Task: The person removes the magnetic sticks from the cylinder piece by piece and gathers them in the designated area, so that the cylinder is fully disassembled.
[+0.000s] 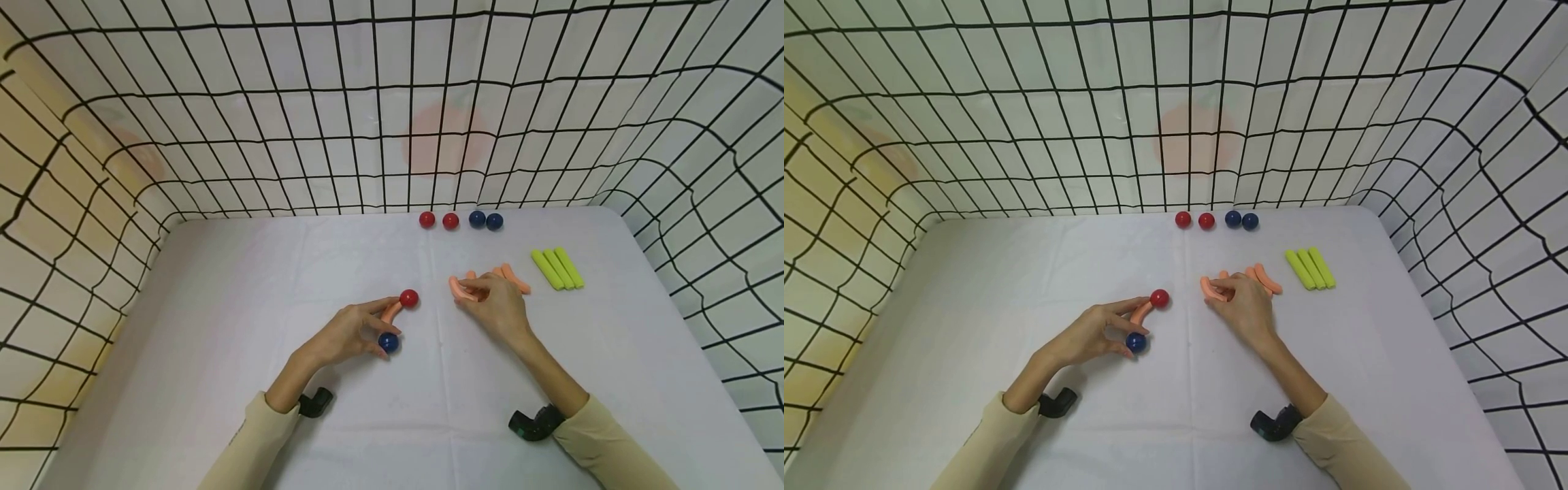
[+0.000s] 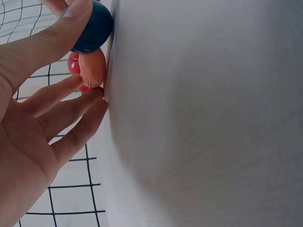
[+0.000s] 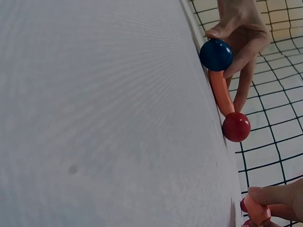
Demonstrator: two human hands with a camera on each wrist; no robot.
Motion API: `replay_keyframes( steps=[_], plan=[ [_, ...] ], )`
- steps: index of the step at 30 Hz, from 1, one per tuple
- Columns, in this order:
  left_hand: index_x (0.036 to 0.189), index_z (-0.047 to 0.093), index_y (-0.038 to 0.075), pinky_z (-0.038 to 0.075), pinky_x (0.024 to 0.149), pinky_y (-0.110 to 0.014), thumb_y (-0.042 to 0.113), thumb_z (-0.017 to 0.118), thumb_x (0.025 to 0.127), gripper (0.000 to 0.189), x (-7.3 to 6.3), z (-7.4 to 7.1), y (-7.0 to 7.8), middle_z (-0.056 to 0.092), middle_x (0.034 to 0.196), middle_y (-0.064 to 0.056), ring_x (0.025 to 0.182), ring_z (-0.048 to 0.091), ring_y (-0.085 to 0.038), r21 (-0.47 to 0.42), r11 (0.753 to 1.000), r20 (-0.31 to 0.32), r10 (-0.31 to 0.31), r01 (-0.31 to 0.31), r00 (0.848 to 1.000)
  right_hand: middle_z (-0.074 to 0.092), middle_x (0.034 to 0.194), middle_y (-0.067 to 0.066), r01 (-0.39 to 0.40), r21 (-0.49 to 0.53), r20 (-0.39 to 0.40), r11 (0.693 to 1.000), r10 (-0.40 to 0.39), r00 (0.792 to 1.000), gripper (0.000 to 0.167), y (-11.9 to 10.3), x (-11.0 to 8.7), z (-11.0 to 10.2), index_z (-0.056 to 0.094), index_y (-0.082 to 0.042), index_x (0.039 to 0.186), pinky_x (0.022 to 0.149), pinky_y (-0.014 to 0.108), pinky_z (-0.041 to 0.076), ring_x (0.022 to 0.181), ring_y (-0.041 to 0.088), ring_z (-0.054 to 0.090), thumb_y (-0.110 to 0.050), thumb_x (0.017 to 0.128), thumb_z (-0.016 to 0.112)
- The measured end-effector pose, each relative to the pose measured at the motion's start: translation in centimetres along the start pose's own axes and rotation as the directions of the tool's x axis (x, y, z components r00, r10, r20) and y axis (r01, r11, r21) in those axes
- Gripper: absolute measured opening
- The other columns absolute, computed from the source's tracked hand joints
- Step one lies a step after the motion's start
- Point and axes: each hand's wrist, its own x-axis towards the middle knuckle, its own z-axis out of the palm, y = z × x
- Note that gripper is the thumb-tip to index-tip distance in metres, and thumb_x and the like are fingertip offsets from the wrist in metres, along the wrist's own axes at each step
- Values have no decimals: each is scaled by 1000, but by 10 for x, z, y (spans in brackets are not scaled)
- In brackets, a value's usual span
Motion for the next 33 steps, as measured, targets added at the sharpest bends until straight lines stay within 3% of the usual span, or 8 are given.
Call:
replay_keyframes(
  steps=[8, 18, 27, 33],
  plan=[
    [108, 82, 11, 44, 118, -46, 11, 91, 77, 33, 1, 0, 1, 48, 160, -15, 147, 48, -33, 4, 1000, -7, -12, 12, 1000, 73, 83, 12, 15, -73, -14, 997, -16, 1000, 33, -4, 0, 2, 80, 0, 110, 64, 28, 43, 74, 22, 60, -14, 81, 88],
    [108, 82, 12, 45, 117, -47, 12, 91, 76, 34, 1, 0, -1, 48, 160, -15, 147, 48, -32, 6, 1000, -7, -12, 12, 1000, 74, 84, 11, 40, -193, -13, 980, -43, 999, 30, -6, -1, 1, 81, -4, 111, 61, 39, 50, 75, 21, 62, -14, 83, 84],
    [110, 82, 11, 45, 117, -47, 11, 91, 77, 34, 1, -1, 0, 48, 159, -16, 147, 48, -33, 9, 1000, -3, -7, 7, 1000, 71, 77, 9, 71, -229, -23, 971, -78, 997, 15, -8, -2, 1, 84, -10, 102, 53, 34, 45, 70, 23, 61, -16, 92, 75],
    [111, 81, 10, 45, 117, -47, 12, 90, 78, 35, 1, 1, 0, 47, 159, -18, 147, 48, -34, 21, 1000, -4, 14, -14, 1000, 67, 79, 13, 73, -283, -17, 956, -81, 997, 25, -6, -3, -1, 81, -5, 110, 51, 36, 46, 71, 25, 60, -12, 86, 81]
  ],
)
